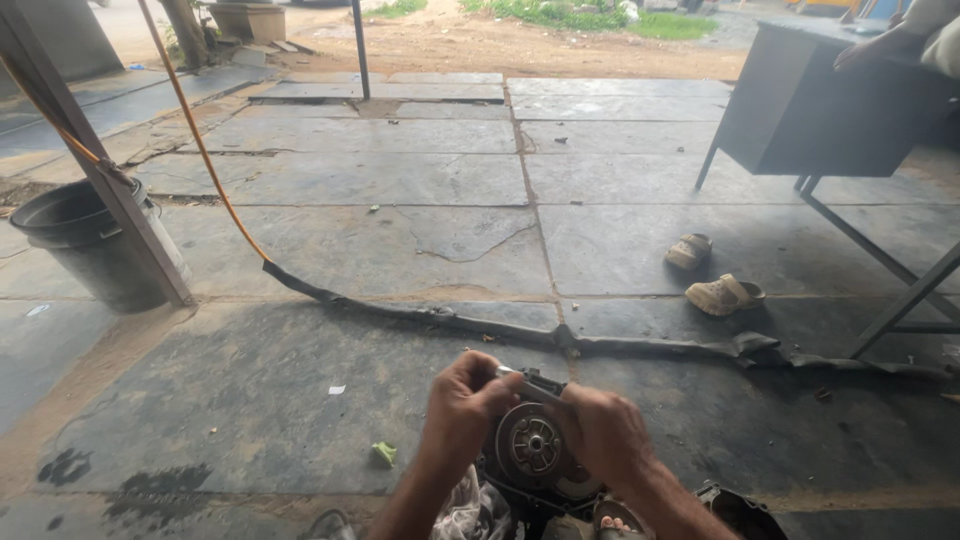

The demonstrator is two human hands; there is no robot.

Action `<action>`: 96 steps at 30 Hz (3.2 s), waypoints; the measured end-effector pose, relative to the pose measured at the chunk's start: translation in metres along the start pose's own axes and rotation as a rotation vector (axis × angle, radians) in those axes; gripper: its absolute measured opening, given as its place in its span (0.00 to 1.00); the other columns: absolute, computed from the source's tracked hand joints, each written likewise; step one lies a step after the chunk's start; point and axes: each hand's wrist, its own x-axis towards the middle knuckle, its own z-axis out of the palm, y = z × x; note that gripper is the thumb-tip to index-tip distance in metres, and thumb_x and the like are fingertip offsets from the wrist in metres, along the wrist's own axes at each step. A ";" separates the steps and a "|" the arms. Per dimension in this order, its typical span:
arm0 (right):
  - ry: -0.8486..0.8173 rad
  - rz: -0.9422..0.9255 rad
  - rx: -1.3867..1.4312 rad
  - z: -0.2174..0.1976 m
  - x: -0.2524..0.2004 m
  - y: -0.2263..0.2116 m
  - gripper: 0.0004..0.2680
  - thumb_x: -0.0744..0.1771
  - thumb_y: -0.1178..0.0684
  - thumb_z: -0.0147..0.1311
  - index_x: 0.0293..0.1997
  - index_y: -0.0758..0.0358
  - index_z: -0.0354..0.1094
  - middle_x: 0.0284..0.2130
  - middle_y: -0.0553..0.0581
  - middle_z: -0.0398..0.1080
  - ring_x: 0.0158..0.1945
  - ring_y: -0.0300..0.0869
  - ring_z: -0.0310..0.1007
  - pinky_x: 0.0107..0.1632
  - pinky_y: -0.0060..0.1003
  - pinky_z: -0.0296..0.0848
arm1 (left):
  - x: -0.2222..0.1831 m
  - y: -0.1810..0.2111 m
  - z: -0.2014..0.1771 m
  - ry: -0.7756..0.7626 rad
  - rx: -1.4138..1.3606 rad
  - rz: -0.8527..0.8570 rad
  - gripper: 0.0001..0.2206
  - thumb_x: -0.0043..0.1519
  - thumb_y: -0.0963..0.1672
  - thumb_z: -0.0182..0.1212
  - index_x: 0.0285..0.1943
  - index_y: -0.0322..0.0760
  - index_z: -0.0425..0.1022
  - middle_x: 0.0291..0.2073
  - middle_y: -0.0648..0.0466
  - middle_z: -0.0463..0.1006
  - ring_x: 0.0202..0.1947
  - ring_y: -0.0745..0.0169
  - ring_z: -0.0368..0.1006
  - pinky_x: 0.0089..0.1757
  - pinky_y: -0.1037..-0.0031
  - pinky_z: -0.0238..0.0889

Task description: The person assembles internal components of a motorcycle engine case. They place gears and metal cover plates into the case by hand and then use a wrench and a T-handle wrench to tighten several bolts on the assembly.

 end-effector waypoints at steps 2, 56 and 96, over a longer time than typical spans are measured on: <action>-0.007 0.090 -0.123 0.001 0.009 0.005 0.13 0.69 0.44 0.53 0.29 0.61 0.74 0.16 0.54 0.72 0.18 0.44 0.74 0.23 0.42 0.71 | -0.006 0.001 0.008 -0.201 0.240 0.106 0.08 0.59 0.43 0.69 0.36 0.32 0.76 0.25 0.52 0.81 0.23 0.65 0.77 0.26 0.74 0.72; -0.402 0.693 0.230 -0.013 0.023 0.046 0.18 0.69 0.35 0.45 0.33 0.59 0.66 0.23 0.52 0.68 0.26 0.40 0.67 0.32 0.45 0.71 | -0.016 -0.091 0.001 -0.136 0.495 -0.336 0.15 0.68 0.45 0.52 0.58 0.33 0.74 0.41 0.47 0.85 0.41 0.61 0.81 0.43 0.70 0.76; -0.353 0.434 -0.111 0.023 0.004 0.000 0.09 0.64 0.54 0.56 0.47 0.59 0.74 0.33 0.66 0.78 0.40 0.58 0.80 0.45 0.55 0.76 | -0.029 -0.090 0.008 -0.126 0.916 -0.094 0.24 0.64 0.49 0.61 0.67 0.39 0.62 0.45 0.38 0.81 0.48 0.36 0.77 0.47 0.51 0.70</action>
